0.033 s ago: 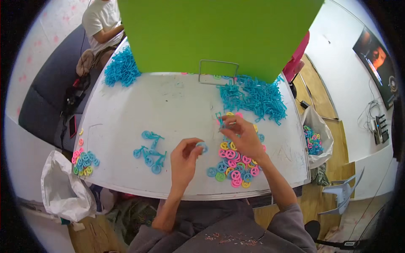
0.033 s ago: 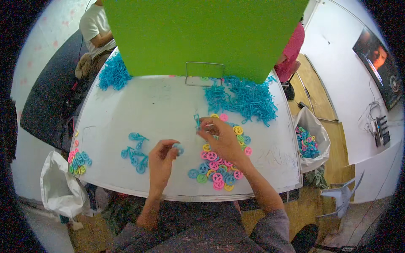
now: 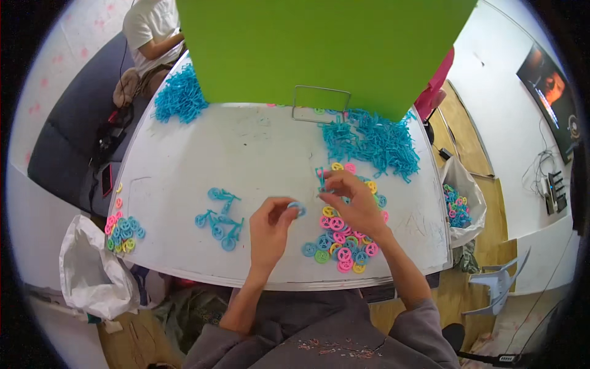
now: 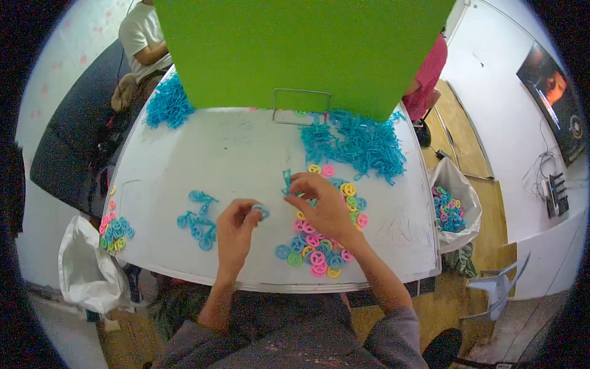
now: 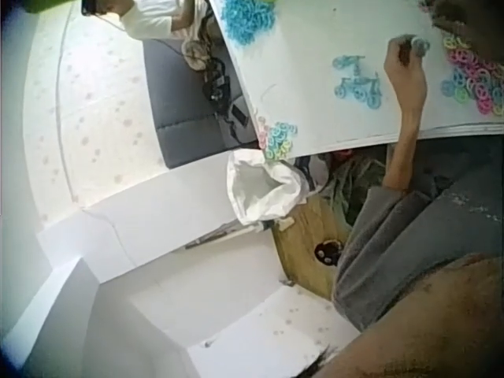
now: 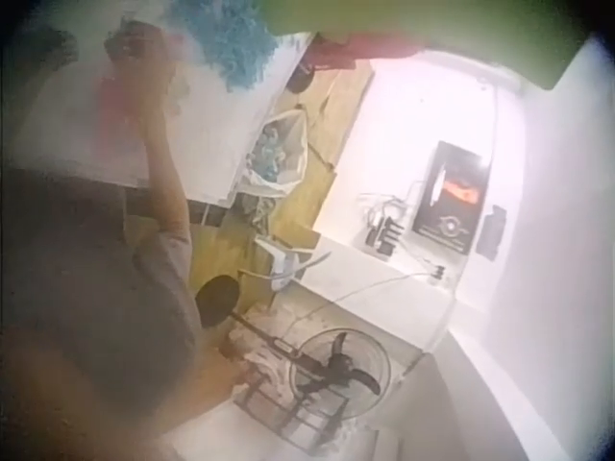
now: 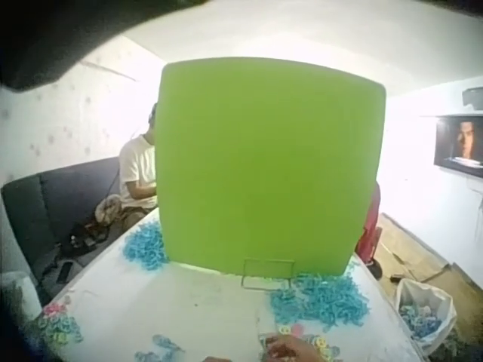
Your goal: Assembling colorful plastic rings by linking them together.
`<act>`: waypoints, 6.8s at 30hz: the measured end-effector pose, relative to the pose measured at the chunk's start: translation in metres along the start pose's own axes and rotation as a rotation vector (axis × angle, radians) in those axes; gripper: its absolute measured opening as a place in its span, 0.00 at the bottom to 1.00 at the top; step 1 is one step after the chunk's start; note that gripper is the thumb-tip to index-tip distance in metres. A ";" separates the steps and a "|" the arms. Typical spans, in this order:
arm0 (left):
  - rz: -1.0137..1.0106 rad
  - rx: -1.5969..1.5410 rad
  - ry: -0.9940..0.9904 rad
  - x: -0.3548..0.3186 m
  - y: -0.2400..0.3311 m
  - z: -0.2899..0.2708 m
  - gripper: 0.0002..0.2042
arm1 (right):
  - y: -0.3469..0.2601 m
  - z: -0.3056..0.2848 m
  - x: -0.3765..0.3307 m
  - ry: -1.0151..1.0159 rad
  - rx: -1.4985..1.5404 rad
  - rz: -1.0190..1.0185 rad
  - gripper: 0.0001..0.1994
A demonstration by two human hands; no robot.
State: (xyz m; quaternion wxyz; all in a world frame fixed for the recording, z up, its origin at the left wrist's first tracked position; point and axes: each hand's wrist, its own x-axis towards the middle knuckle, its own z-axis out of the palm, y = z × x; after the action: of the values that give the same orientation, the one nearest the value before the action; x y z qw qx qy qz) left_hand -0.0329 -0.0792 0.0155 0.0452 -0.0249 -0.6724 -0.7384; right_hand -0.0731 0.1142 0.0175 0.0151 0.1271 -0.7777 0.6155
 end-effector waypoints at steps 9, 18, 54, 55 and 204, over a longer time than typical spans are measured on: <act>0.028 -0.048 -0.068 0.008 -0.005 0.003 0.06 | -0.024 0.020 -0.016 -0.091 -0.223 -0.084 0.14; -0.349 -0.590 -0.056 0.011 -0.021 0.004 0.10 | -0.013 0.020 -0.015 0.074 -0.495 -0.479 0.23; 0.078 0.037 0.039 0.006 -0.019 0.012 0.04 | 0.001 0.037 -0.023 0.051 0.282 0.264 0.12; 0.048 0.058 0.045 0.005 -0.015 0.011 0.06 | 0.009 0.037 -0.023 0.056 0.159 0.135 0.11; 0.108 0.295 -0.191 0.055 -0.043 0.039 0.03 | 0.026 0.002 -0.015 0.192 -0.257 0.018 0.06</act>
State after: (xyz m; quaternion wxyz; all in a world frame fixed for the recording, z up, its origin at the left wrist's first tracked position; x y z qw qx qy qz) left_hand -0.0925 -0.0387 -0.0182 0.0239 -0.1239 -0.7724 -0.6225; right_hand -0.0640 0.1206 -0.0105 0.0999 0.0576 -0.8461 0.5203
